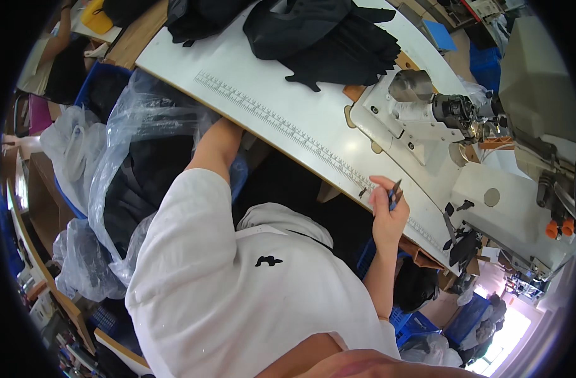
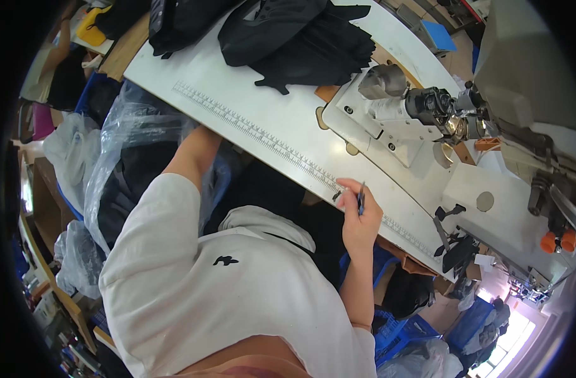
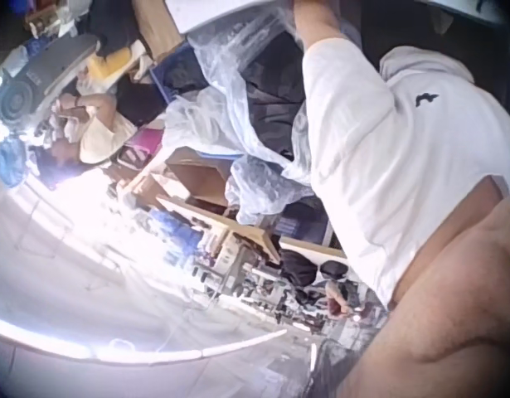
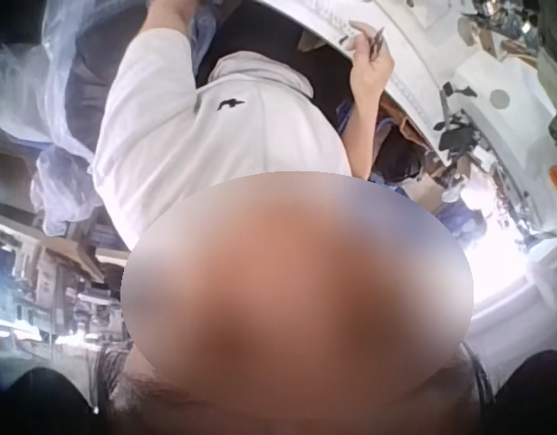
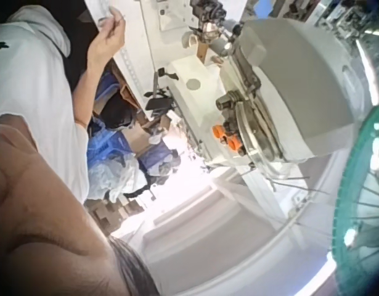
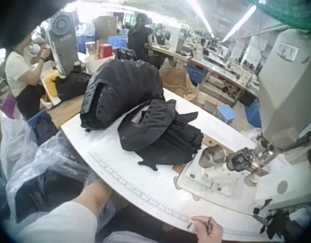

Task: The person prepares a sewing machine by threading it and then sews a black fabric part. After sewing, the person uses scissors to trim excess threads and edges from the finished piece.

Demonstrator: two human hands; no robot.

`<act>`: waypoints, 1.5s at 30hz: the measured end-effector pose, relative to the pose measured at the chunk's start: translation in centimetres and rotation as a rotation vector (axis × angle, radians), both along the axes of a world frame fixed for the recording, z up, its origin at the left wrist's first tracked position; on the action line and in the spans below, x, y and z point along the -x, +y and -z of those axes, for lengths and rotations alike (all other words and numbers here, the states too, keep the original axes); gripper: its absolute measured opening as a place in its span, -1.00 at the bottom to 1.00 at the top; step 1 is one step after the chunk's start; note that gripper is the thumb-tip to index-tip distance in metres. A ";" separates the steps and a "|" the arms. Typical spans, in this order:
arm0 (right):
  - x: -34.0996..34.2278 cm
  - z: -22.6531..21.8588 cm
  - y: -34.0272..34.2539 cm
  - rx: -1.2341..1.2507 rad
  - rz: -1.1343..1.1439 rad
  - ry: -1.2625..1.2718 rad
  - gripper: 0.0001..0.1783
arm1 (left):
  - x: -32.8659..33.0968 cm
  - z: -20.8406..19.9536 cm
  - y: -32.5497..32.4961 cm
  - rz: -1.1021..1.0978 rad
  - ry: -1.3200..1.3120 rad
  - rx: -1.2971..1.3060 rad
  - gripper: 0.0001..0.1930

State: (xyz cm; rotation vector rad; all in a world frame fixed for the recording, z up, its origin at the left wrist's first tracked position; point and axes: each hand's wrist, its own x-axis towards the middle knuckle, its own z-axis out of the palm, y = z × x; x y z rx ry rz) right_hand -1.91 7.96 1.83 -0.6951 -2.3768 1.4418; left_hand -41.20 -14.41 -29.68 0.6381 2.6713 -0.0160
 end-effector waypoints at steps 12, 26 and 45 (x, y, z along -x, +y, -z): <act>-6.1 -2.1 1.6 -0.248 0.283 -0.027 -0.45 | 11.4 2.4 6.8 0.162 0.094 0.104 -0.78; 3.7 -14.4 10.6 -1.053 0.316 -0.176 -0.70 | 13.2 2.5 5.2 0.239 0.055 0.331 -0.78; 3.8 -13.5 10.8 -1.062 0.313 0.015 -0.69 | -11.1 -3.0 -1.0 0.960 -0.407 0.625 -0.76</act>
